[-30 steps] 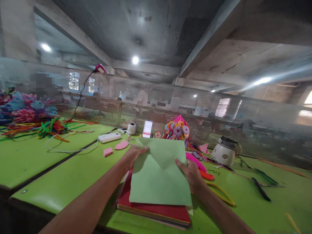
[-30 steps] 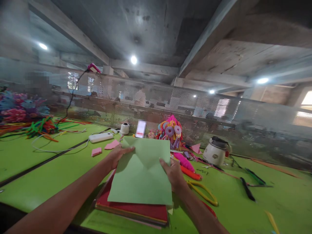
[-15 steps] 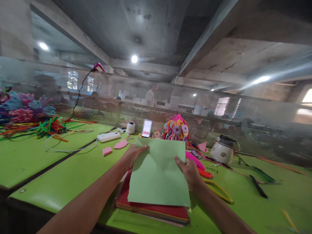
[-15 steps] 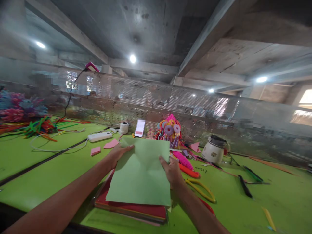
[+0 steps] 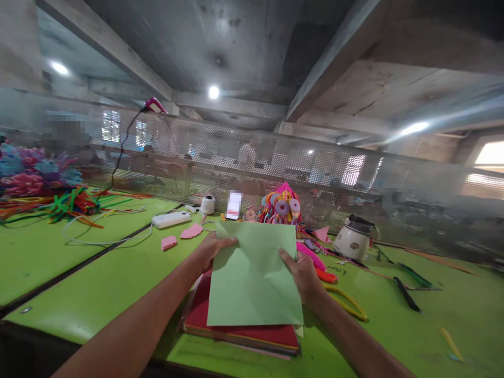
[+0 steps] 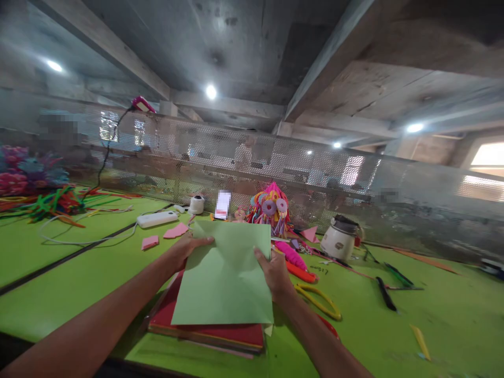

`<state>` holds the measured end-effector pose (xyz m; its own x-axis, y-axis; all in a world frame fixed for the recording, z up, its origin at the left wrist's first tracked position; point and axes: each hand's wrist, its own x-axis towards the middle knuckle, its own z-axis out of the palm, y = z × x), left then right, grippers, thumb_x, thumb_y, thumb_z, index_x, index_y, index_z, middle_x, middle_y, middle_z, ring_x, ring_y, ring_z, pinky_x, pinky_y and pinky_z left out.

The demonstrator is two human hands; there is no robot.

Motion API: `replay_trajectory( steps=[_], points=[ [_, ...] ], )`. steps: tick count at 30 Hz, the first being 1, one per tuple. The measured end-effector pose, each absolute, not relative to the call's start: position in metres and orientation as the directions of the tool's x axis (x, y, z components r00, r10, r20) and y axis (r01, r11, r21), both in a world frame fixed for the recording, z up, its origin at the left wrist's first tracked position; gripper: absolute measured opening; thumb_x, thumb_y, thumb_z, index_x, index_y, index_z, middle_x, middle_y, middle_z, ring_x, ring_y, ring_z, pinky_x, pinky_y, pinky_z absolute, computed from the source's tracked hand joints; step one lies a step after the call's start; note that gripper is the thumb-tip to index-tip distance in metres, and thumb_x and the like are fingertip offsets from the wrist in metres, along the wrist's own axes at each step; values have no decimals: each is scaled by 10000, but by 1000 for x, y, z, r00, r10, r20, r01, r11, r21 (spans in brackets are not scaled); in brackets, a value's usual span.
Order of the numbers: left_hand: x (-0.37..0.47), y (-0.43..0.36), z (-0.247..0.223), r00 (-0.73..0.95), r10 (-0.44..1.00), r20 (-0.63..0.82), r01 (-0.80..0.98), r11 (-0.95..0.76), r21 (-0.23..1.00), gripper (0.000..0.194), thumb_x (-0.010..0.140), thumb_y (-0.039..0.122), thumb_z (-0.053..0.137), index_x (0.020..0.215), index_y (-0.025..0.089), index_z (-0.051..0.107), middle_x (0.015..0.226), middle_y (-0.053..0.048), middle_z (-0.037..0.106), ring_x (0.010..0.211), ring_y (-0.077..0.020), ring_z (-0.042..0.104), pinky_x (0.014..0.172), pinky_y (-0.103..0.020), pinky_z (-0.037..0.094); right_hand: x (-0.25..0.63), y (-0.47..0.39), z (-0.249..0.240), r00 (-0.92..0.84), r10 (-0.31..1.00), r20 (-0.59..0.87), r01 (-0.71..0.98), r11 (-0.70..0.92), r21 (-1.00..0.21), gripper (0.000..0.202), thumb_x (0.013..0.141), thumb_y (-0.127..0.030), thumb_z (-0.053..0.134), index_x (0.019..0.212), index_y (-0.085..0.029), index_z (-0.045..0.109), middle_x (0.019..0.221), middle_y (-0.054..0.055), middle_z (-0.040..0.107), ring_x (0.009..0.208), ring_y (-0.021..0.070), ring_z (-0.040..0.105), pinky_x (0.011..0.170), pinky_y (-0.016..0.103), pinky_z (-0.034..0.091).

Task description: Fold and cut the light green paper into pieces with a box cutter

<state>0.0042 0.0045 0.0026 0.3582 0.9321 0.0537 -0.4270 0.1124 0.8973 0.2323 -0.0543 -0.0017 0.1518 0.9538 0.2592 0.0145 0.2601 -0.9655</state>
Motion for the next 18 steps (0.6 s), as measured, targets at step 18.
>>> replay_trajectory(
  steps=[18],
  points=[
    [3, 8, -3, 406, 913, -32, -324, 177, 929, 275, 596, 141, 745, 853, 89, 662, 721, -100, 722, 564, -211, 664, 566, -333, 560, 226, -62, 4, 93, 974, 206, 2, 207, -978, 382, 691, -489, 694, 859, -148, 656, 661, 66, 712, 477, 204, 625, 482, 323, 515]
  ],
)
